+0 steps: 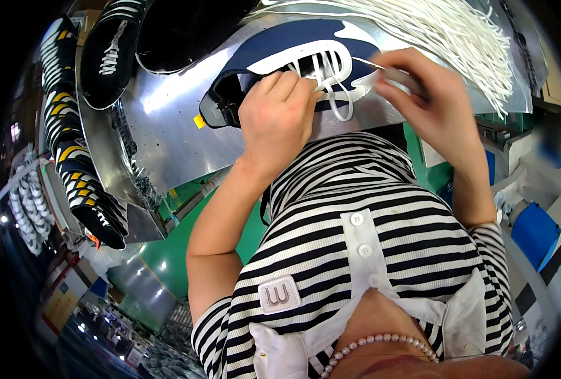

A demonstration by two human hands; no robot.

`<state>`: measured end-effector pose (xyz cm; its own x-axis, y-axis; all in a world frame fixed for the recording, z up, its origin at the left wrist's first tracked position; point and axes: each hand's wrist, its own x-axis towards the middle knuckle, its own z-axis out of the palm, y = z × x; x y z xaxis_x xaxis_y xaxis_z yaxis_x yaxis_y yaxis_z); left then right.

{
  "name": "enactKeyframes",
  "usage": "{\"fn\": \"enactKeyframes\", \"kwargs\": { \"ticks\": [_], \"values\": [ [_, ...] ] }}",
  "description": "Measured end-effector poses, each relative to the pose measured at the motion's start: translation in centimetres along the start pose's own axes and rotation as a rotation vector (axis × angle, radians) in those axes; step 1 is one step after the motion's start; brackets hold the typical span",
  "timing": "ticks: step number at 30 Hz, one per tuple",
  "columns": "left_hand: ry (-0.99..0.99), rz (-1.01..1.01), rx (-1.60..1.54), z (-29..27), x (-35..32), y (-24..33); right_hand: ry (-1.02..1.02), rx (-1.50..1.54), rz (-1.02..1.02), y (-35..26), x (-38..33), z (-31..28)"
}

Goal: The person laces shoes by hand, threading white laces through eyelets of multiple blue and yellow sneakers on a metal workbench.

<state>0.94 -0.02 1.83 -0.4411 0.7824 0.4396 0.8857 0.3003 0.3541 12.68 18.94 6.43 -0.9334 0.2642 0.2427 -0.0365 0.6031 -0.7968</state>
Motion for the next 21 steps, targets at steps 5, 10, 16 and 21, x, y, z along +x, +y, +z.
{"fn": "enactKeyframes", "kwargs": {
  "ticks": [5,10,16,21],
  "values": [
    [0.031,0.092,0.040,0.0,0.0,0.7,-0.159,-0.297,-0.259,1.2,2.7,4.0],
    [0.126,0.161,0.072,0.8,-0.7,-0.4,-0.250,-0.351,-0.355,1.3,3.6,5.3],
    [0.056,0.195,0.065,0.3,-1.1,-0.2,-0.503,-0.219,0.009,1.4,4.1,4.0],
    [0.039,0.153,-0.070,0.8,0.0,-0.2,-0.216,0.310,0.114,3.4,3.5,4.3]
  ]
}}
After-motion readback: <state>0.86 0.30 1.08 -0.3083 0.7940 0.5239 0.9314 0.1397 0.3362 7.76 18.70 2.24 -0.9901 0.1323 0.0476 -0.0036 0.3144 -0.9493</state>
